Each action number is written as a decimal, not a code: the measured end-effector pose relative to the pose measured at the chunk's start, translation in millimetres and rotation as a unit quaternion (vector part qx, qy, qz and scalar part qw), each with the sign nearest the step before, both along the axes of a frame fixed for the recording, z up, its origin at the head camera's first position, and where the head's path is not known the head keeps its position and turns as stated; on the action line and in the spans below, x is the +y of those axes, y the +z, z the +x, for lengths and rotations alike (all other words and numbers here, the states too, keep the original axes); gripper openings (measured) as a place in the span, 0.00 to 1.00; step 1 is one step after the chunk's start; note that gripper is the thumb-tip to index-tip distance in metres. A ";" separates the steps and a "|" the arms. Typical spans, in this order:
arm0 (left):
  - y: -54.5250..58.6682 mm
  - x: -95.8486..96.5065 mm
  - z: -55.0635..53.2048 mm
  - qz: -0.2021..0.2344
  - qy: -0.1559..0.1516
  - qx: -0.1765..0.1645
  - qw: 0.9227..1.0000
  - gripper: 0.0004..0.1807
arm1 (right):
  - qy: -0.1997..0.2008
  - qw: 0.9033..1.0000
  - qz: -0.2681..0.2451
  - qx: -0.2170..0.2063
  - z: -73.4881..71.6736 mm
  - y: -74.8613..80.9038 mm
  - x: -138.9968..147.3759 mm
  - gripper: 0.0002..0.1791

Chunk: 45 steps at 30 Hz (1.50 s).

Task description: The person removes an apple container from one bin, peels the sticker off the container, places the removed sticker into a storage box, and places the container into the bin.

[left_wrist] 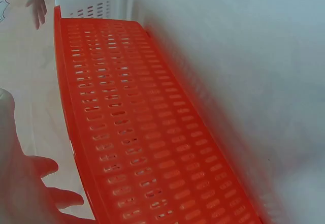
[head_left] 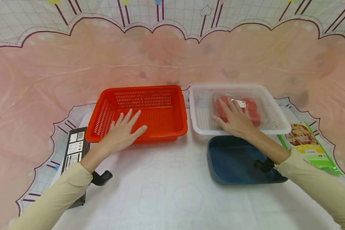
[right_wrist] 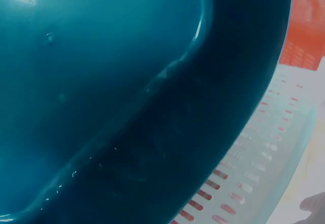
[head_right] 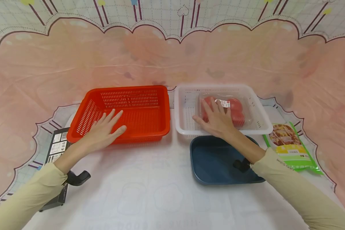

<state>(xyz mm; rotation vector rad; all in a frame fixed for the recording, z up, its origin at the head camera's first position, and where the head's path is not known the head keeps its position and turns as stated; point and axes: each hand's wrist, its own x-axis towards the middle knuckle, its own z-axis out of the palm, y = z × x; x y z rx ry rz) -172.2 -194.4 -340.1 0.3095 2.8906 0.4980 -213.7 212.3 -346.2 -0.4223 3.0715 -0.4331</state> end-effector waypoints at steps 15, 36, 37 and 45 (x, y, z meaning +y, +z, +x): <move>2.9 19.6 1.4 0.038 -0.020 -0.004 0.999 0.45 | -0.009 1.000 -0.017 0.000 -2.8 0.7 13.1 0.47; 2.4 51.1 -0.1 0.049 -0.039 0.007 0.998 0.46 | -0.021 1.000 -0.015 0.017 -9.5 4.1 31.2 0.46; 2.8 53.4 -0.2 0.052 -0.040 0.007 0.998 0.46 | -0.020 0.999 -0.016 0.020 -10.6 4.1 33.0 0.46; 4.9 71.1 -0.6 0.084 -0.047 0.002 0.995 0.46 | -0.036 0.999 -0.015 0.005 -15.8 4.2 49.1 0.49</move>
